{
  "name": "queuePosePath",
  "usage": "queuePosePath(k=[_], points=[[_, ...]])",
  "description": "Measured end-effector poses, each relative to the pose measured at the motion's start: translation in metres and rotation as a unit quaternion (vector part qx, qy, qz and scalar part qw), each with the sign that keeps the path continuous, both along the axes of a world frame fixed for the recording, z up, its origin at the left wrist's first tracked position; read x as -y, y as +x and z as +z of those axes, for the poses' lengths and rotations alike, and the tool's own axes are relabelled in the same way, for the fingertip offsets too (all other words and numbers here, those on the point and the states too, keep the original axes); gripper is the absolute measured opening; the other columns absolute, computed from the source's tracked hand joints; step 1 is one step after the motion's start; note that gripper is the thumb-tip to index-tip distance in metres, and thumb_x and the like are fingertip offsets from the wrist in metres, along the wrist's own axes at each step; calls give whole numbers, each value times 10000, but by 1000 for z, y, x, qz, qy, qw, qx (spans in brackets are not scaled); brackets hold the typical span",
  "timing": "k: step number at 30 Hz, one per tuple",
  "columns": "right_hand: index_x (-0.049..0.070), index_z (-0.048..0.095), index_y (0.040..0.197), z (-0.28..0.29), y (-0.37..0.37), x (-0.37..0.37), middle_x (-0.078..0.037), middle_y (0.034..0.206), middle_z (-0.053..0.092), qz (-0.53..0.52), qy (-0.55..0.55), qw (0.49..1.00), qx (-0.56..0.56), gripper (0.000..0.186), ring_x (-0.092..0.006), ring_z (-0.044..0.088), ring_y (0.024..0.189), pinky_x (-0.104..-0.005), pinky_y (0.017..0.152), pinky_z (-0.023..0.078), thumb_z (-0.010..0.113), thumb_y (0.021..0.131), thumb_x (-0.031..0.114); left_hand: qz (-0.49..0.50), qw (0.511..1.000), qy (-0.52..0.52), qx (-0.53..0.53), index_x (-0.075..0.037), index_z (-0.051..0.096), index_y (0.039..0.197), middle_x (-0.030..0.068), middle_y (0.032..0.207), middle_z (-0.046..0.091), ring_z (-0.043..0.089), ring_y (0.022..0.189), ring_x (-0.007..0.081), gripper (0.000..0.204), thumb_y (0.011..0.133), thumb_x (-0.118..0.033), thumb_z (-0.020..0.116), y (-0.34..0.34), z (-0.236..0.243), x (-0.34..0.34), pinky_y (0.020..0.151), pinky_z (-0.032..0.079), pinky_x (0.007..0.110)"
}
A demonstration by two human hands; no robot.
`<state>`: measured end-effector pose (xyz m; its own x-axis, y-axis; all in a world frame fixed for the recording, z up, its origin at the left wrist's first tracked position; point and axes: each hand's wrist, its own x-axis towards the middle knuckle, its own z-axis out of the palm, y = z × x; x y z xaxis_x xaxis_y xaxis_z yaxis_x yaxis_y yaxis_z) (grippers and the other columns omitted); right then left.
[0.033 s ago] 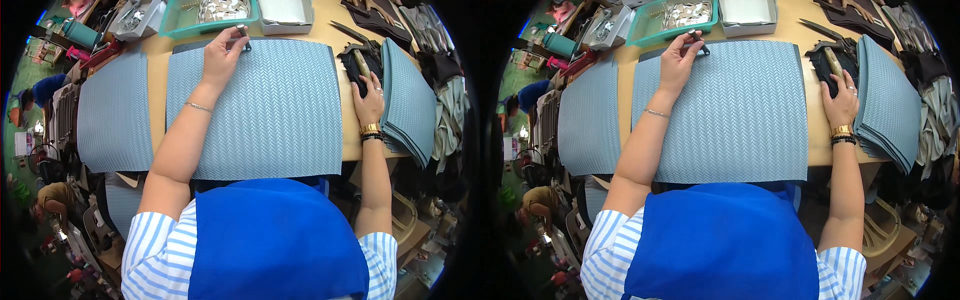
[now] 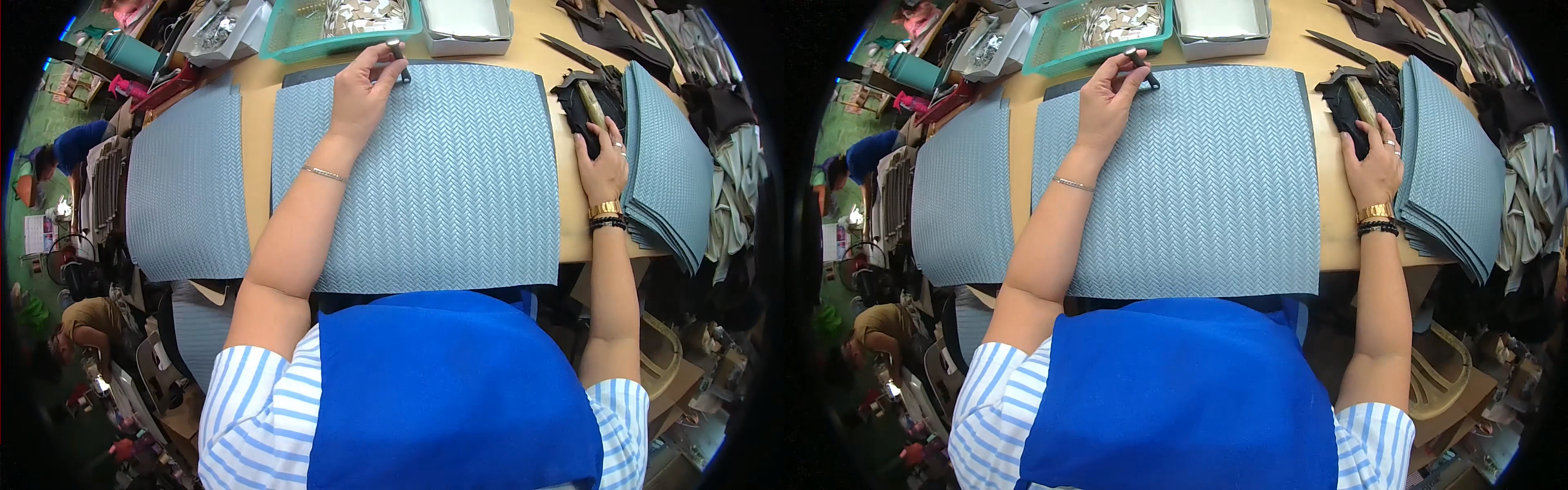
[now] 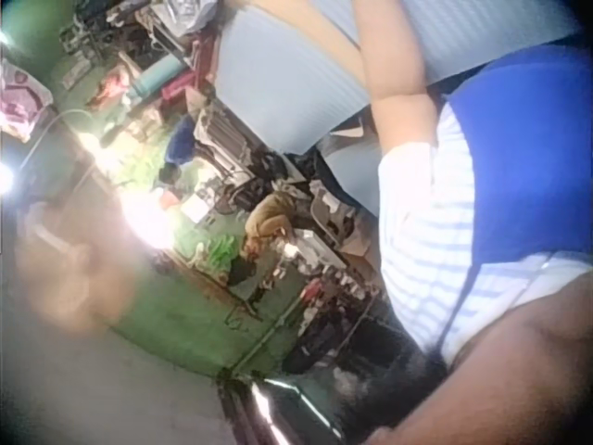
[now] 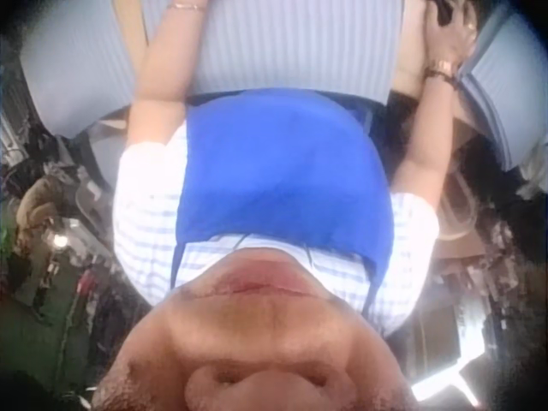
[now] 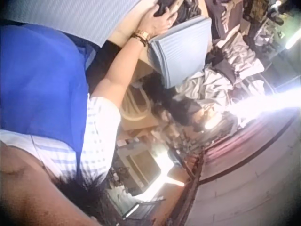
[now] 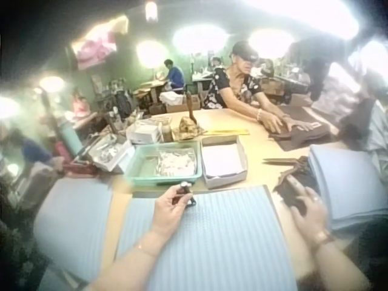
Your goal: The person uses a hammer and a small metal punch to stamp patterns or holes into pieces of textured blue leather on a workbench. The person picks up individual leather pieces from a stack, places them on a dark mat, aligns the punch, strikes it with the hammer, and then moves the processed piece to a different stack.
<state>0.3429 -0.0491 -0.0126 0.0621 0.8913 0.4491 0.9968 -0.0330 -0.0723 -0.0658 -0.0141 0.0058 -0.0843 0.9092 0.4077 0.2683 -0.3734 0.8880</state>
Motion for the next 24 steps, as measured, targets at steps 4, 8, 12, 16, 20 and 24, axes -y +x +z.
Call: queuePosePath(k=[4, 8, 12, 16, 20, 24], points=[[210, 705, 1175, 0, 1, 3, -25, 1439, 555, 9, 5, 1000, -1, 374, -287, 605, 1199, -437, 934, 502, 698, 876, 435, -10, 1000, -1, -2, -42, 681, 1231, 42, 1072, 729, 683, 947, 102, 287, 960, -134, 695, -1, -3, -1, 810, 536, 240], [204, 704, 1176, 1, -1, 3, -27, 1445, 551, 1, -7, 1000, -7, 382, -291, 605, 1198, -438, 936, 501, 695, 877, 442, 5, 1000, 9, -22, -46, 681, 1230, 39, 1068, 732, 681, 928, 96, 287, 960, -143, 697, -1, -4, -1, 816, 537, 245], [202, 703, 1177, -2, 2, -1, -25, 1456, 543, 2, 2, 1000, 4, 386, -291, 600, 1208, -448, 939, 496, 688, 881, 449, 9, 1000, 2, -27, -50, 685, 1222, 36, 1062, 732, 683, 914, 95, 280, 958, -141, 699, -1, -4, -2, 818, 538, 245], [205, 703, 1180, 0, 1, 2, -21, 1455, 542, 0, -7, 1000, -4, 387, -290, 590, 1223, -457, 943, 492, 687, 883, 453, -13, 1000, 17, -10, -47, 685, 1219, 38, 1049, 734, 680, 906, 92, 281, 958, -152, 701, 1, -4, -2, 807, 540, 249], [208, 703, 1182, 0, -1, 4, -20, 1460, 538, -8, -13, 1000, 7, 386, -283, 586, 1231, -451, 941, 493, 681, 888, 456, -14, 999, 35, -26, -40, 680, 1212, 39, 1014, 731, 669, 894, 86, 275, 965, -159, 693, 2, -3, 0, 790, 539, 250], [210, 693, 1196, 1, -3, 5, -23, 1457, 541, -4, -5, 1000, 13, 382, -280, 589, 1229, -446, 939, 497, 653, 910, 459, -11, 999, -6, -41, -37, 675, 1192, 40, 988, 732, 668, 884, 91, 261, 972, -176, 686, 2, -1, 1, 787, 536, 252]])
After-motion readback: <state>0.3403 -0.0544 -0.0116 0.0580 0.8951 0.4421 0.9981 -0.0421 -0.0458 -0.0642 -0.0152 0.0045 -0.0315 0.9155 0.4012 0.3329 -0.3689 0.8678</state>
